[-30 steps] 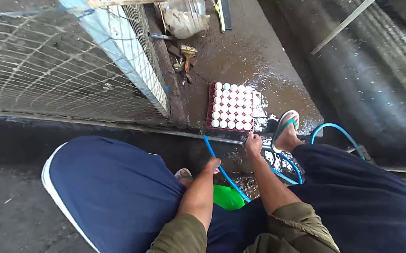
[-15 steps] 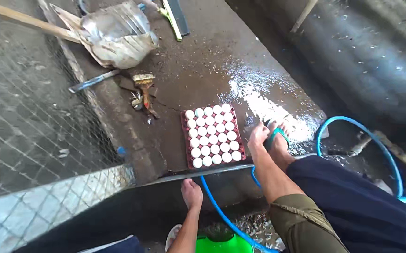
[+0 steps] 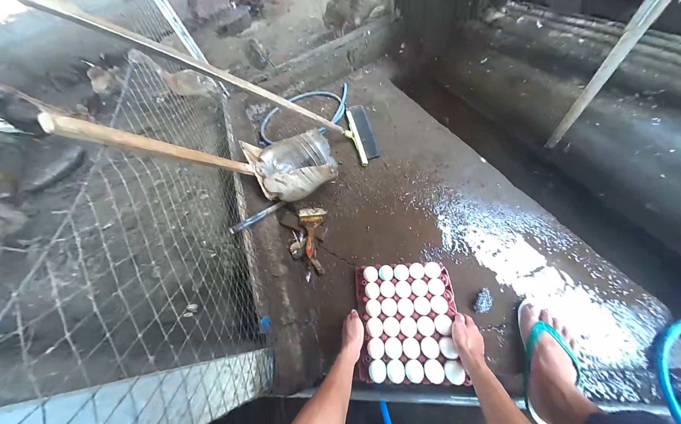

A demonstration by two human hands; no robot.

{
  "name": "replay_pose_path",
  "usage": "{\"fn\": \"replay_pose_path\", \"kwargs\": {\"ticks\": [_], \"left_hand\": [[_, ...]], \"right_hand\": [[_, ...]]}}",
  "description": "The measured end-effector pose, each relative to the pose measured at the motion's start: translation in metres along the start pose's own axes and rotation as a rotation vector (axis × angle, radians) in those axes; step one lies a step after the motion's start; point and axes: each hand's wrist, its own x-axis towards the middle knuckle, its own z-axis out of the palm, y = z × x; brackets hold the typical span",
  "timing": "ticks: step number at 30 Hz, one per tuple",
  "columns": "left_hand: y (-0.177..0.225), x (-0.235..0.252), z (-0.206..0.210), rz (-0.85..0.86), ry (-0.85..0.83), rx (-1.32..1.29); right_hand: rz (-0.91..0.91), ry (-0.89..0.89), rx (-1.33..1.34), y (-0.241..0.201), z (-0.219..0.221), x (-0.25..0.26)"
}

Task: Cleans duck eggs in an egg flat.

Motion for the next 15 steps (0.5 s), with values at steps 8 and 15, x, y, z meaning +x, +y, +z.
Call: {"fn": "replay_pose_path", "kwargs": {"ticks": [8, 15], "left_hand": [[-0.008, -0.018, -0.004, -0.077, -0.053, -0.304], [0.015, -0.059, -0.047, 0.036, -0.105, -0.272]], "right_hand": [[0.061, -0.004, 0.141, 0.007, -0.006, -0.025], [-0.027, -0.026, 0.244, -0.016, -0.043, -0.069]]}}
